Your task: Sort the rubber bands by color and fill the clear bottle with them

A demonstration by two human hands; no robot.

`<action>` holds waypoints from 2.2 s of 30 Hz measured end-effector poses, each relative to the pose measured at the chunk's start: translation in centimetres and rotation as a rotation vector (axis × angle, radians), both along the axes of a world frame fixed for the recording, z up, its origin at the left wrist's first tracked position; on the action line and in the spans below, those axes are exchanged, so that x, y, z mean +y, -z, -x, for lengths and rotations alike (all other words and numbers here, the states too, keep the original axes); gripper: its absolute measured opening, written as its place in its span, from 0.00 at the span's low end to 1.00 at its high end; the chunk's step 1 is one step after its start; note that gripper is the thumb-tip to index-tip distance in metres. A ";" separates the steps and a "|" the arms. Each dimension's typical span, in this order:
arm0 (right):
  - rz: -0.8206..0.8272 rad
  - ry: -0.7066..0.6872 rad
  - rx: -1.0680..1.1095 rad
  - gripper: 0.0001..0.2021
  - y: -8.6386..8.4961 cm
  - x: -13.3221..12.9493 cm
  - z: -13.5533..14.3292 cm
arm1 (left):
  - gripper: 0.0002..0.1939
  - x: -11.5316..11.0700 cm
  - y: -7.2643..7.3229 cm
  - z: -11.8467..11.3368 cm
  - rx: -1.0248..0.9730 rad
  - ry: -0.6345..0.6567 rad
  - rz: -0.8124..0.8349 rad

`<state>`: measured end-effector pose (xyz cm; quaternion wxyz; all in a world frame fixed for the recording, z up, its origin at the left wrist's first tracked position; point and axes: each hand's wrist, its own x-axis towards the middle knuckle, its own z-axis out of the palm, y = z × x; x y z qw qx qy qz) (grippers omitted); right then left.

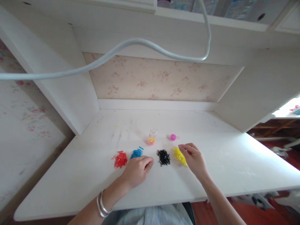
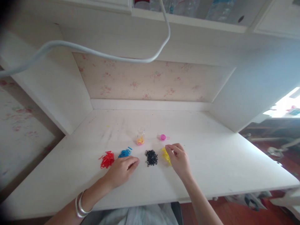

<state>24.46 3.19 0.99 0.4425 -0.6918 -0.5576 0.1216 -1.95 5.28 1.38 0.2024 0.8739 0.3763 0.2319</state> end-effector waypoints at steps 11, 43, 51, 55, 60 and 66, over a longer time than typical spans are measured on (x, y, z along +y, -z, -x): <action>0.115 0.167 -0.107 0.18 3.2 -5.8 -1.7 | 0.11 -2.3 -1.6 -9.7 0.221 0.149 -0.175; 0.075 0.050 -0.164 0.18 3.9 -5.8 -2.0 | 0.08 -1.3 -1.5 -14.4 0.299 0.148 -0.256; 0.044 0.060 -0.155 0.17 4.1 -5.8 -2.1 | 0.08 -1.0 -1.7 -14.1 0.278 0.146 -0.219; 0.013 0.058 -0.140 0.17 4.0 -5.8 -2.0 | 0.08 -0.5 -1.4 -13.8 0.208 0.124 -0.156; 0.003 0.072 -0.140 0.18 3.8 -5.8 -2.0 | 0.12 0.1 -1.2 -13.6 0.128 0.089 -0.087; 0.034 0.123 -0.164 0.19 3.7 -5.8 -1.9 | 0.12 0.7 -2.3 -12.0 0.001 0.070 -0.086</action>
